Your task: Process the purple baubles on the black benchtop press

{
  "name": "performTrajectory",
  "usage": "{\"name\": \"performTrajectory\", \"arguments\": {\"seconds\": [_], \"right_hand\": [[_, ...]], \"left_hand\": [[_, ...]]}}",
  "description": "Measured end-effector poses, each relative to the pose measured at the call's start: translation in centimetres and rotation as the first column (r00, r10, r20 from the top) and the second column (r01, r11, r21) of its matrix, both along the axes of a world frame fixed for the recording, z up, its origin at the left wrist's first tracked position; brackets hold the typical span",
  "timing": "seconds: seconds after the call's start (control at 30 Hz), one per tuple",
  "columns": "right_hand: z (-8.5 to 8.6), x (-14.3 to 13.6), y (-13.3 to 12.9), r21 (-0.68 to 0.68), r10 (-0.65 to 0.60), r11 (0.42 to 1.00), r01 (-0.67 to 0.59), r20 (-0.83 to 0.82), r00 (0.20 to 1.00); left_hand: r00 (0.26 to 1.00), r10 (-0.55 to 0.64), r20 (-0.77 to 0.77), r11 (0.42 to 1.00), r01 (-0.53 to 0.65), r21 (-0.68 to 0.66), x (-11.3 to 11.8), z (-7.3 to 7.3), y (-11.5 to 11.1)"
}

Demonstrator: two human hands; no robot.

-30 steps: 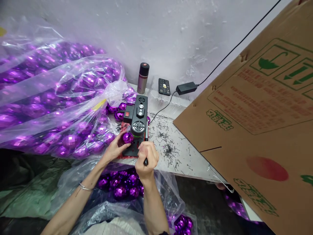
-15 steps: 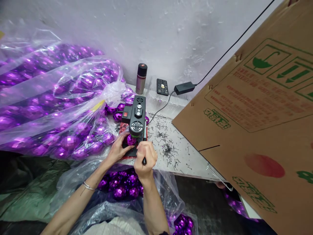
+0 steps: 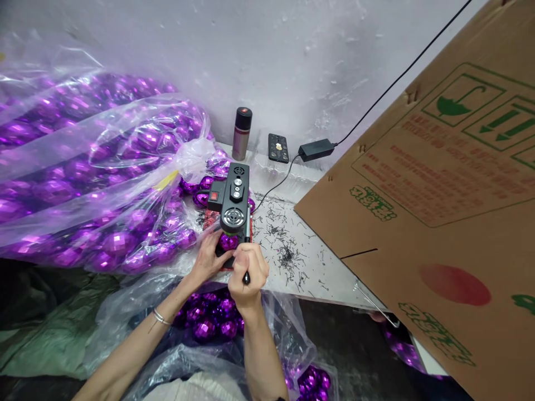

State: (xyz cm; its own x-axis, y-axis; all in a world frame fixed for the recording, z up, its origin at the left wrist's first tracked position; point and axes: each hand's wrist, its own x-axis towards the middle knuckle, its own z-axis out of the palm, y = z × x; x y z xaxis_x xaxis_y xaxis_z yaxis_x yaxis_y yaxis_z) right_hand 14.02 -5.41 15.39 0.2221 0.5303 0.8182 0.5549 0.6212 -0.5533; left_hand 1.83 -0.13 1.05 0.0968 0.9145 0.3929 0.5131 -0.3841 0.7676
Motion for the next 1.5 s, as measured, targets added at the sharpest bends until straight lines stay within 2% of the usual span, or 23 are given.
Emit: {"name": "performTrajectory", "arguments": {"seconds": [0.2,0.47,0.6,0.8,1.03,1.17,1.33,1.5], "right_hand": [[-0.5,0.0,-0.1,0.008,-0.020,1.000,0.020,0.014,1.000],[-4.0,0.2,0.0,0.045,-0.007,0.999,0.007,0.010,1.000],[-5.1,0.5,0.2,0.075,0.007,0.997,-0.009,0.033,0.999],[-5.2,0.4,0.3,0.094,0.005,0.996,-0.007,0.027,1.000],[-4.3,0.4,-0.2,0.030,-0.027,0.999,0.026,0.021,0.999],[-5.1,0.3,-0.1,0.049,-0.016,0.999,0.016,0.013,1.000],[-6.4,0.1,0.3,0.083,-0.012,0.996,0.014,-0.028,1.000],[-6.8,0.2,0.2,0.066,-0.031,0.997,0.033,-0.025,0.999]], "left_hand": [[1.000,0.004,0.006,0.999,-0.004,0.039,0.1,-0.5,0.2],[1.000,-0.013,-0.008,0.998,0.014,0.063,0.0,-0.6,0.0],[1.000,-0.013,0.009,0.995,0.012,0.104,0.1,-0.7,-0.1],[1.000,-0.013,-0.013,0.994,0.014,0.106,0.1,-0.8,0.0],[0.999,0.005,-0.041,0.989,0.001,0.149,0.0,-0.9,-0.1],[0.998,0.002,-0.062,0.991,0.007,0.137,0.0,-0.8,-0.2],[0.999,0.002,-0.041,0.981,0.006,0.192,0.0,-0.6,-0.2],[1.000,-0.002,-0.015,0.977,0.005,0.212,0.1,-0.6,-0.2]]}}
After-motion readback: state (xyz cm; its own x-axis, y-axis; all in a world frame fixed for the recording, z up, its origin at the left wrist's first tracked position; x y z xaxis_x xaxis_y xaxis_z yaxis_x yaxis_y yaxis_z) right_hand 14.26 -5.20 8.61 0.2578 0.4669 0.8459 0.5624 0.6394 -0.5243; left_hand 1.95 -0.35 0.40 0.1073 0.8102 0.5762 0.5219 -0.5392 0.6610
